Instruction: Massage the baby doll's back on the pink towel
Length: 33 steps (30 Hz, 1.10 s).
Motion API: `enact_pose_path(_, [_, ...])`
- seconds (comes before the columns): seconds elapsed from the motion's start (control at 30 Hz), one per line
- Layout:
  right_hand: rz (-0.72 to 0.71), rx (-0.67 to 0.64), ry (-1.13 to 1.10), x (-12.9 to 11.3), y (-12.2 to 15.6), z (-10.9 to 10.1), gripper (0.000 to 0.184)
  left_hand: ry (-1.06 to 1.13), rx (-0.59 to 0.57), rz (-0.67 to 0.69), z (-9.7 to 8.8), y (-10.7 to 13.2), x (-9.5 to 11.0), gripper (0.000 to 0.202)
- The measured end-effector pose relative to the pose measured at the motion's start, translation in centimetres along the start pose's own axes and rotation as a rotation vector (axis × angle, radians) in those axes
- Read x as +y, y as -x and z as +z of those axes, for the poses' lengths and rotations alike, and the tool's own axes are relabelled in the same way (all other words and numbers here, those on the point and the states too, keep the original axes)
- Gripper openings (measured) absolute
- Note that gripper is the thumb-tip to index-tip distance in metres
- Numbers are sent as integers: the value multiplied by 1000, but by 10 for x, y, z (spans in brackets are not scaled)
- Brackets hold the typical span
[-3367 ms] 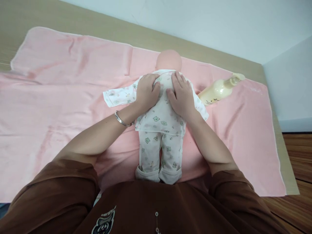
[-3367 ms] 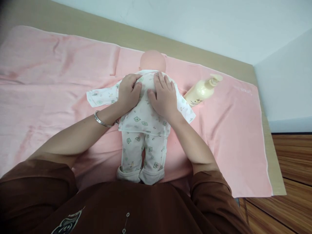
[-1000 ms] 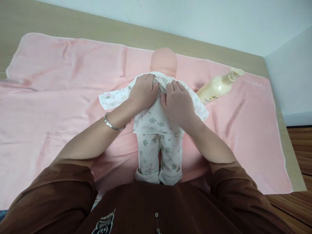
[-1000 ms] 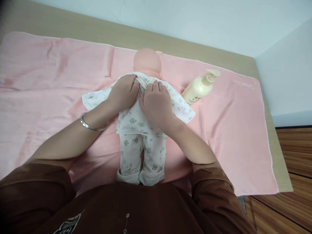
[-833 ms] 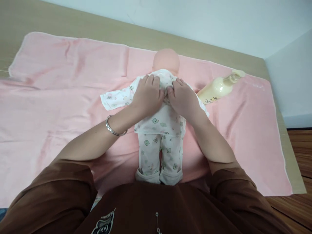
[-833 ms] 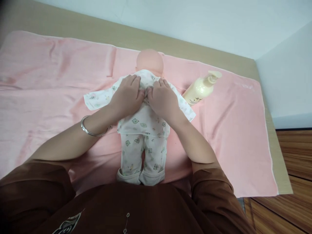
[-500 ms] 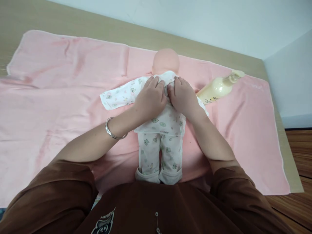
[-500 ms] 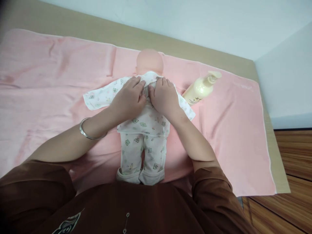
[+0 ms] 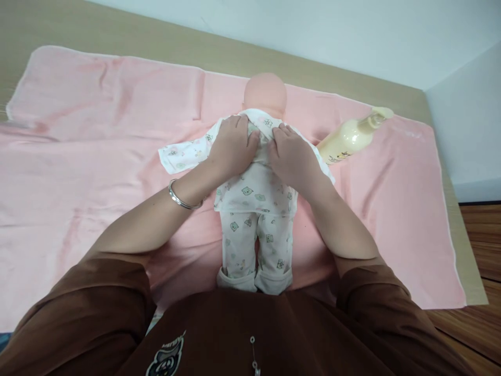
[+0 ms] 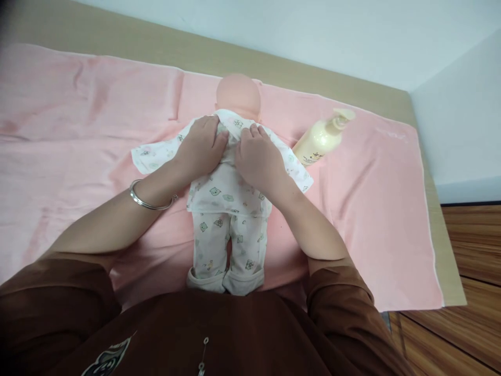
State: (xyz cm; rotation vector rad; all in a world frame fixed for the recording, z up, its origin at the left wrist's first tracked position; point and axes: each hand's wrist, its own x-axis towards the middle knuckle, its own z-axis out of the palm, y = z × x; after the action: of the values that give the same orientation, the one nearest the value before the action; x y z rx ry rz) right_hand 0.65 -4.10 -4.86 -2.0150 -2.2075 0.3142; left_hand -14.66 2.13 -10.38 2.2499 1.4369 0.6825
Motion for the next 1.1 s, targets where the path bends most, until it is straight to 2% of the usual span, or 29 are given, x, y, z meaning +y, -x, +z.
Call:
enact_pose_path(0.17, [41, 59, 6, 17, -25, 10, 49, -64, -38, 65, -1, 23, 25, 54])
enact_pose_path(0.27, [33, 83, 15, 23, -31, 18, 52, -88, -75, 95, -3, 29, 36, 60])
enact_pose_path(0.37, [1, 80, 61, 19, -23, 17, 56, -66, -60, 68, -5, 21, 35, 53])
enact_pose_path(0.53, [-99, -46, 123, 2, 7, 2, 65, -42, -41, -33, -5, -3, 16, 27])
enact_pose_path(0.6, [-134, -64, 104, -2, 12, -3, 64, -41, -13, -56, 0, -8, 10, 27])
enact_pose_path(0.7, [-92, -54, 25, 0, 4, -3, 57, -33, 43, -17, 11, -6, 5, 31])
enact_pose_path(0.87, [102, 44, -30, 13, -23, 14, 51, -20, 72, 27, 12, 8, 15, 42])
enact_pose_path(1.03, [61, 111, -15, 22, -28, 30, 55, -78, -41, 31, 0, 24, 34, 53])
enact_pose_path(1.1, [51, 123, 5, 24, -28, 33, 56, -76, -40, 42, -1, 27, 37, 51])
